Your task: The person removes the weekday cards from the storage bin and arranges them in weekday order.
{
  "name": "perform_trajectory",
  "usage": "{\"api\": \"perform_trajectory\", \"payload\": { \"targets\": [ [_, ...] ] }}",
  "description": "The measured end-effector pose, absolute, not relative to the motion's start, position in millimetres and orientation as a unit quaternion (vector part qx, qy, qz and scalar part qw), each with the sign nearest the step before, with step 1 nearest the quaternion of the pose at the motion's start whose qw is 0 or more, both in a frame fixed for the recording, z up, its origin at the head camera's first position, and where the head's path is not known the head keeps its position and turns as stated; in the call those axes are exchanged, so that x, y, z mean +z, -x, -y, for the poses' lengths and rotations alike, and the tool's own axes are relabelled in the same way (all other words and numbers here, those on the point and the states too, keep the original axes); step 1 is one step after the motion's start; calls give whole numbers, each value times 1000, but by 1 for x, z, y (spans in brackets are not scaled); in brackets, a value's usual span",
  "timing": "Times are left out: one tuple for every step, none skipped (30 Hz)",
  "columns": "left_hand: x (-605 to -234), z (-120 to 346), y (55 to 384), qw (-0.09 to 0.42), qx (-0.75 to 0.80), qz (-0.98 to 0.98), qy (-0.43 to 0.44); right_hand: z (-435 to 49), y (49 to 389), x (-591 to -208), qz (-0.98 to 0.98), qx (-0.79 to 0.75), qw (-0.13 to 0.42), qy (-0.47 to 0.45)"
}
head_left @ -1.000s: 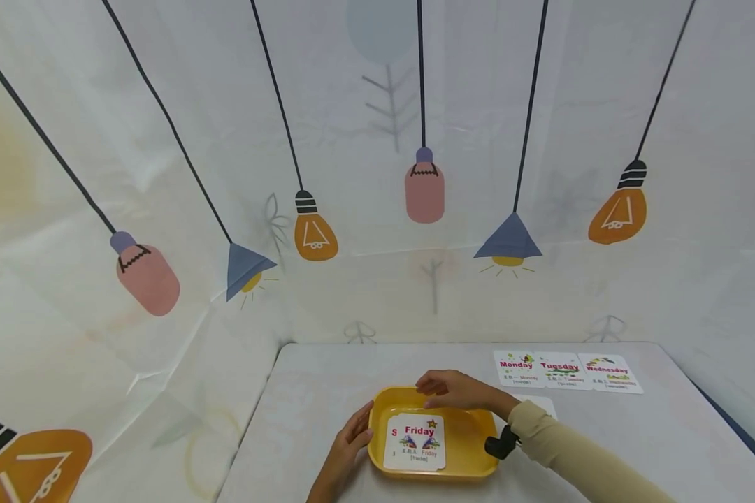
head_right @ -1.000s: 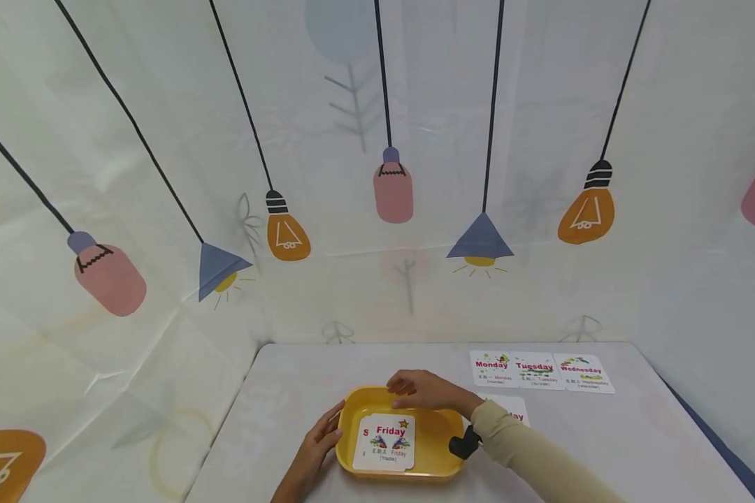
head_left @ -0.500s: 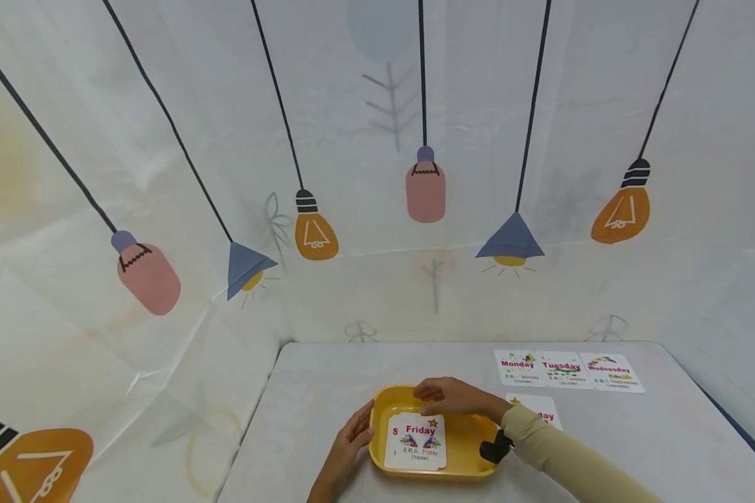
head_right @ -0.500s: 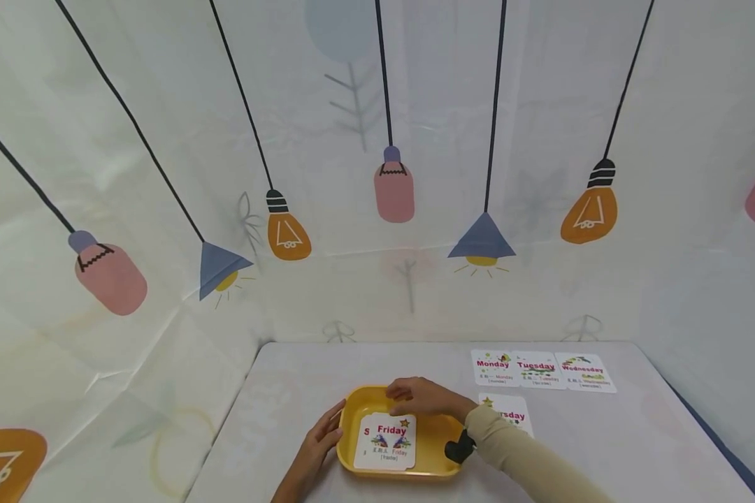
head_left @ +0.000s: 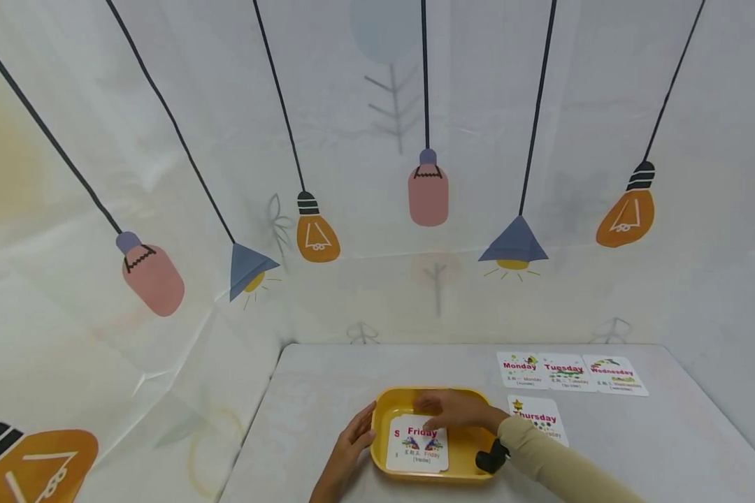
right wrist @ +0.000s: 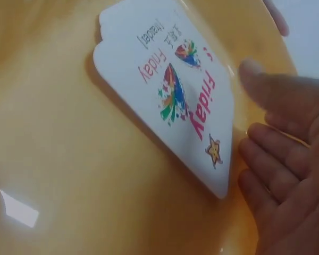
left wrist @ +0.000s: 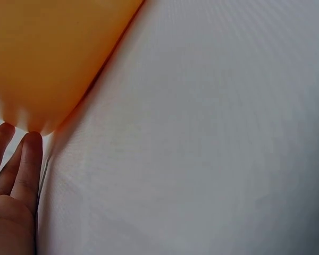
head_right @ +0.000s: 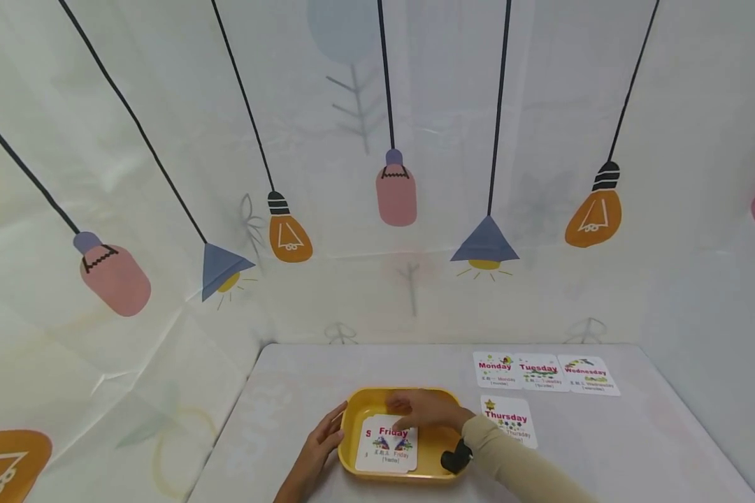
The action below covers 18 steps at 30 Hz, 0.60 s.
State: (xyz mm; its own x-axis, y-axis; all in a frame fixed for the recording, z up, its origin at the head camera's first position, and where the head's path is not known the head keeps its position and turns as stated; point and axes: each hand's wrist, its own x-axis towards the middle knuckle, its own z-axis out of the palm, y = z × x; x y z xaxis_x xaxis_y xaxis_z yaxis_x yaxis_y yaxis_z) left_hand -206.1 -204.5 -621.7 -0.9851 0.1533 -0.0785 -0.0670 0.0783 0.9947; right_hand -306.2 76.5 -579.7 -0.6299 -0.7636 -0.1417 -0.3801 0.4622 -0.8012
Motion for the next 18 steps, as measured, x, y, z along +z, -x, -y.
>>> {"api": "perform_trajectory", "payload": {
  "targets": [
    [-622, 204, 206, 82, 678, -730, -28, -76, 306, -581, -822, -372, 244, 356],
    [-622, 204, 207, 81, 678, -730, -26, -76, 307, -583, -829, -356, 235, 363],
    [-621, 204, 207, 82, 678, -730, -23, -76, 307, -585, -833, -341, 225, 374],
    [-621, 204, 207, 82, 679, -729, -22, -76, 307, -587, -838, -325, 216, 382],
    [-621, 204, 207, 82, 679, -730, -22, -75, 307, -588, -839, -313, 208, 393],
    [-620, 204, 206, 82, 680, -729, -21, -75, 308, -590, -840, -305, 203, 401],
    [-619, 204, 206, 83, 680, -728, -21, -75, 308, -591, -840, -297, 199, 408],
    [-618, 204, 206, 82, 680, -728, -23, -75, 307, -591, -839, -291, 196, 415],
    [-618, 204, 206, 83, 680, -728, -22, -75, 307, -592, -837, -287, 193, 423],
    [-618, 204, 206, 83, 679, -729, -23, -74, 307, -592, -836, -284, 193, 427],
    [-619, 204, 206, 82, 679, -729, -25, -74, 308, -593, -835, -281, 192, 433],
    [-619, 205, 206, 82, 679, -729, -26, -74, 308, -594, -834, -277, 193, 437],
    [-621, 205, 206, 81, 678, -730, -27, -73, 308, -594, -832, -275, 195, 440],
    [-622, 205, 206, 81, 677, -731, -27, -73, 308, -595, -831, -275, 198, 442],
    [-623, 206, 207, 81, 676, -732, -27, -73, 308, -596, -829, -271, 197, 447],
    [-624, 206, 207, 81, 675, -732, -29, -73, 309, -597, -828, -268, 197, 450],
    [-624, 206, 207, 81, 675, -733, -30, -73, 309, -599, -829, -262, 197, 453],
    [-625, 206, 207, 81, 675, -733, -30, -74, 309, -600, -829, -258, 196, 457]
  ]
}}
